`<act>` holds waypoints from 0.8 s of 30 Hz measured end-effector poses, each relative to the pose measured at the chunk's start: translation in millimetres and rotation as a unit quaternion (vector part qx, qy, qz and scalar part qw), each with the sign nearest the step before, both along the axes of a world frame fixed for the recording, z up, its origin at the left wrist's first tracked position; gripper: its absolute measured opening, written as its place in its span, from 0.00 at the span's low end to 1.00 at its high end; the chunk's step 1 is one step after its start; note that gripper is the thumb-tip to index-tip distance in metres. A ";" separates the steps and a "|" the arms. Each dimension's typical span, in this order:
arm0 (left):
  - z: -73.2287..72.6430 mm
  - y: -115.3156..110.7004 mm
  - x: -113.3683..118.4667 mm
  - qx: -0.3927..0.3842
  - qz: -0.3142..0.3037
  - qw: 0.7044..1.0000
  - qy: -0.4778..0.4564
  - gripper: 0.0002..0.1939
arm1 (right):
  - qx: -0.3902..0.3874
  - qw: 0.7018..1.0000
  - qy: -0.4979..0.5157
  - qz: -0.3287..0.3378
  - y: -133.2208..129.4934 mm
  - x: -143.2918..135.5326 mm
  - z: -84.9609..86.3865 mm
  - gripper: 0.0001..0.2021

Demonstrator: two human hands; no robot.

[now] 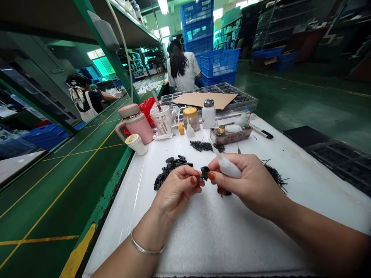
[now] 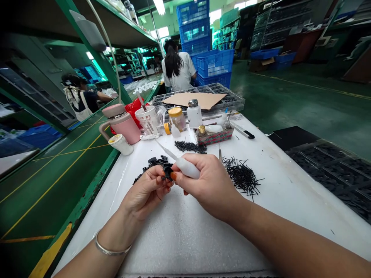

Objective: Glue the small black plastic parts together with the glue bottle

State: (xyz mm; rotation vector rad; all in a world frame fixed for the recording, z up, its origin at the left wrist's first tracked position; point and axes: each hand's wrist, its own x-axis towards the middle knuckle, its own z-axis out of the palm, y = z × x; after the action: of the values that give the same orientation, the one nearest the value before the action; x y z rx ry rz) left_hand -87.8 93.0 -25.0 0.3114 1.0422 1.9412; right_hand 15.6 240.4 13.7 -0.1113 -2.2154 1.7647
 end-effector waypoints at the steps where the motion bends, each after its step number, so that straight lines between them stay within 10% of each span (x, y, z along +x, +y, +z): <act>1: -0.1 -0.4 -0.1 0.001 0.000 1.000 -0.001 0.13 | 0.007 1.000 0.002 0.000 -0.2 0.1 -0.1 0.05; 24: 0.6 -2.0 -1.7 -0.037 -0.011 0.996 0.077 0.13 | 0.170 0.983 0.066 -0.025 2.3 2.0 -3.7 0.04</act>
State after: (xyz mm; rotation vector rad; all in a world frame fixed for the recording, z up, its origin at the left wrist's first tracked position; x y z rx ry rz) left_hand -89.4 91.0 -24.4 0.4343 1.2037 1.8772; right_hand 17.5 242.7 10.0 0.0263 -2.3542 1.3037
